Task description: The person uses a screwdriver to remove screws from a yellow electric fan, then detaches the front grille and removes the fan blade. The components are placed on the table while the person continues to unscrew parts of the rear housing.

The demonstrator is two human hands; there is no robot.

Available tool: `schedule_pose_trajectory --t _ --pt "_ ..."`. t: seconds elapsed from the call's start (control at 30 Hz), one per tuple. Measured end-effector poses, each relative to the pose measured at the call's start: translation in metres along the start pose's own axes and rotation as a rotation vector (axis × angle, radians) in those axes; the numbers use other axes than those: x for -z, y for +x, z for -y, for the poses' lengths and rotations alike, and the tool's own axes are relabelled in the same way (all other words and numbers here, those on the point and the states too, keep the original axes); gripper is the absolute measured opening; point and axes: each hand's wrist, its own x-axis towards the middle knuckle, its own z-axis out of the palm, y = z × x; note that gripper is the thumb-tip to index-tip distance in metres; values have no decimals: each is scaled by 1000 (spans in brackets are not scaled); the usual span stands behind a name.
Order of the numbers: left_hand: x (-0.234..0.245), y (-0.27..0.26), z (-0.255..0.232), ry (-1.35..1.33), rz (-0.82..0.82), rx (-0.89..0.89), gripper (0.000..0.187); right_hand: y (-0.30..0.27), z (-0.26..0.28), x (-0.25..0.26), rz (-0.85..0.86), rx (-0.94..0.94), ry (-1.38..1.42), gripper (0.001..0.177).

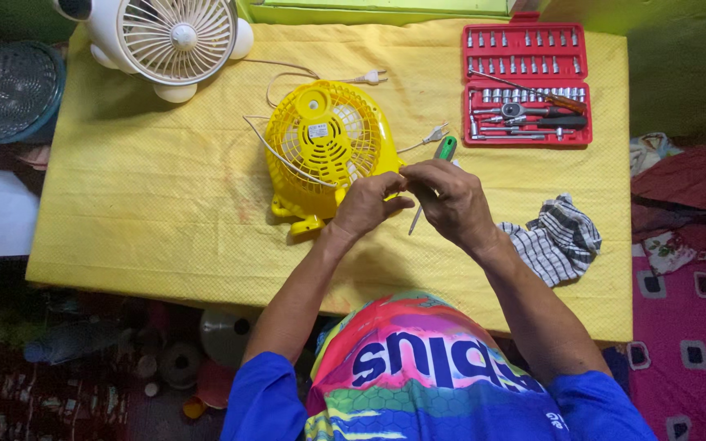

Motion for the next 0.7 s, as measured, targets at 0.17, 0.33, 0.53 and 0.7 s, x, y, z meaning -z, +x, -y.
schedule_pose_trajectory --t 0.17,0.33,0.53,0.7 --pt "9 3 -2 -12 92 173 21 4 -4 4 57 36 -13 22" --pt "6 4 -3 89 21 170 20 3 -4 -1 31 -26 42 31" --pt "0 3 2 148 -16 87 23 -2 -7 -10 -6 -57 60 23" --pt "-2 0 5 75 -17 110 27 -6 -8 -9 9 53 62 28"
